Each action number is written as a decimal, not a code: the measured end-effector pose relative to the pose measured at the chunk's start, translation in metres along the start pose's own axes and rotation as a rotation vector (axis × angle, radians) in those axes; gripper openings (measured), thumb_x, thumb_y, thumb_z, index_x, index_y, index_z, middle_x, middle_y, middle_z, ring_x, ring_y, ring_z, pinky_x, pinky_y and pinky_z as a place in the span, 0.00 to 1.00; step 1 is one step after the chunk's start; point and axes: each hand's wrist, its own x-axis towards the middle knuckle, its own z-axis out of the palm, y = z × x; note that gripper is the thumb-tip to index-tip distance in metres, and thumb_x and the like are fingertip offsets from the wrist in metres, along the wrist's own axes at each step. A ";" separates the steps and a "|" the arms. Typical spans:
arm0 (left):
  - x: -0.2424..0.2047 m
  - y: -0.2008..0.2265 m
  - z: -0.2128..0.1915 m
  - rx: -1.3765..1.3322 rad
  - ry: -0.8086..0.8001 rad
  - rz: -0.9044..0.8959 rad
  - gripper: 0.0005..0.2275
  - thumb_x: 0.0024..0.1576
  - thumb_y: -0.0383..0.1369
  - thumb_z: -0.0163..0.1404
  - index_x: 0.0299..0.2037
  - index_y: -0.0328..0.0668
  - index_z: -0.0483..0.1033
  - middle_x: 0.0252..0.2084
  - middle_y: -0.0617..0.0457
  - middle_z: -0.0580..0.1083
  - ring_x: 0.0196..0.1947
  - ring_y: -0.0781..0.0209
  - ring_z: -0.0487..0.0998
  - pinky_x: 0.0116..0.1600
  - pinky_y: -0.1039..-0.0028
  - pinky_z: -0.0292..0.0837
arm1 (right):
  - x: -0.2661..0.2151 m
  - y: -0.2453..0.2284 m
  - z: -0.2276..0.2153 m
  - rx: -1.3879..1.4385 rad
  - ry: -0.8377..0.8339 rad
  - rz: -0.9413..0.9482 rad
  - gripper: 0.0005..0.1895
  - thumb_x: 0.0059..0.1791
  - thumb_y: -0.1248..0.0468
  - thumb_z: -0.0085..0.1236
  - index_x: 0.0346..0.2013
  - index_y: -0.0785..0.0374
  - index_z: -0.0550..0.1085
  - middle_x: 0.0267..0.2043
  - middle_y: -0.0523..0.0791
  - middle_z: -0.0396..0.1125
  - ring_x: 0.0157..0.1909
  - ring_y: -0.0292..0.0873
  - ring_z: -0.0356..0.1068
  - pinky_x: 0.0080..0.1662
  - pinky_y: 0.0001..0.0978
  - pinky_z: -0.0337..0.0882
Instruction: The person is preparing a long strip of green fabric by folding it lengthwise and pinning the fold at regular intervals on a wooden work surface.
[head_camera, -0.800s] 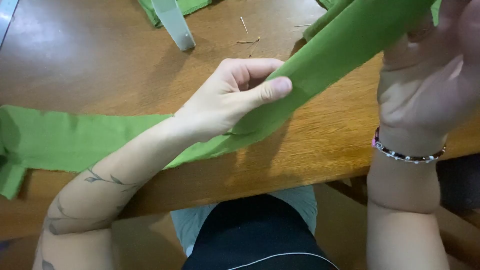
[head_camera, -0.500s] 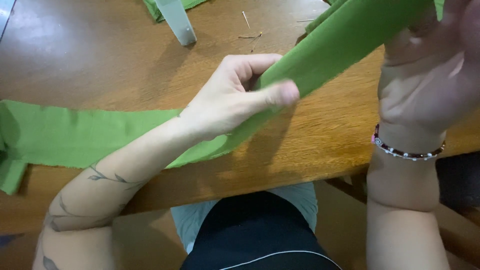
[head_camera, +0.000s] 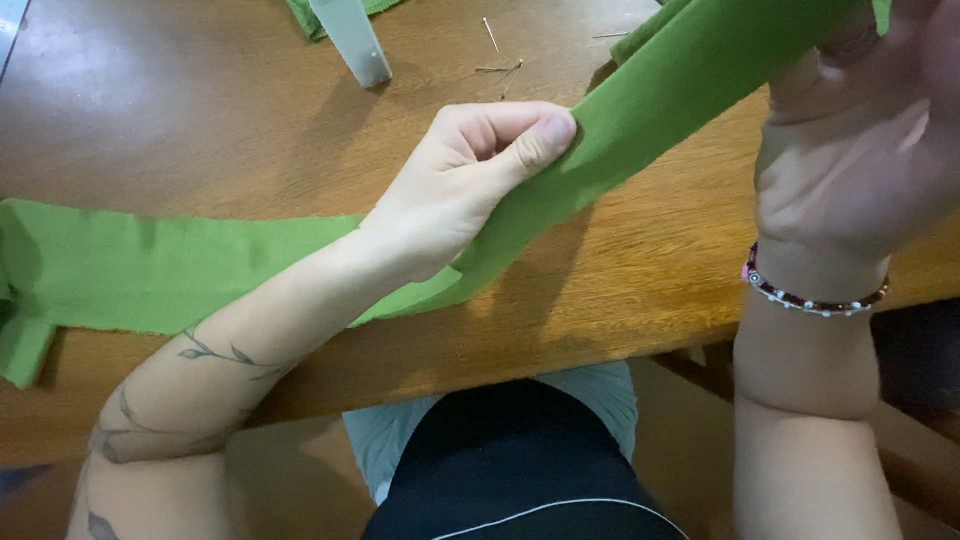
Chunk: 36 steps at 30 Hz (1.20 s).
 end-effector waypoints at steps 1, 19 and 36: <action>-0.001 0.002 0.001 0.000 0.000 -0.001 0.15 0.63 0.44 0.44 0.38 0.44 0.78 0.31 0.67 0.72 0.32 0.81 0.69 0.35 0.88 0.63 | -0.001 0.000 0.000 0.000 0.001 0.000 0.22 0.58 0.62 0.54 0.68 0.59 0.68 0.69 0.46 0.67 0.60 0.51 0.74 0.51 0.35 0.80; -0.008 0.008 0.002 0.021 0.027 -0.104 0.15 0.62 0.45 0.45 0.38 0.43 0.79 0.28 0.67 0.69 0.28 0.78 0.66 0.31 0.86 0.60 | 0.000 0.003 0.015 -0.043 -0.066 -0.057 0.19 0.60 0.63 0.54 0.66 0.59 0.69 0.65 0.45 0.68 0.56 0.50 0.74 0.47 0.31 0.79; -0.006 0.009 0.004 0.055 0.057 -0.223 0.15 0.62 0.44 0.47 0.34 0.43 0.80 0.25 0.67 0.67 0.25 0.77 0.62 0.29 0.83 0.53 | 0.005 -0.011 0.043 0.096 -0.129 -0.143 0.21 0.57 0.72 0.49 0.66 0.70 0.65 0.64 0.52 0.67 0.59 0.54 0.75 0.60 0.43 0.82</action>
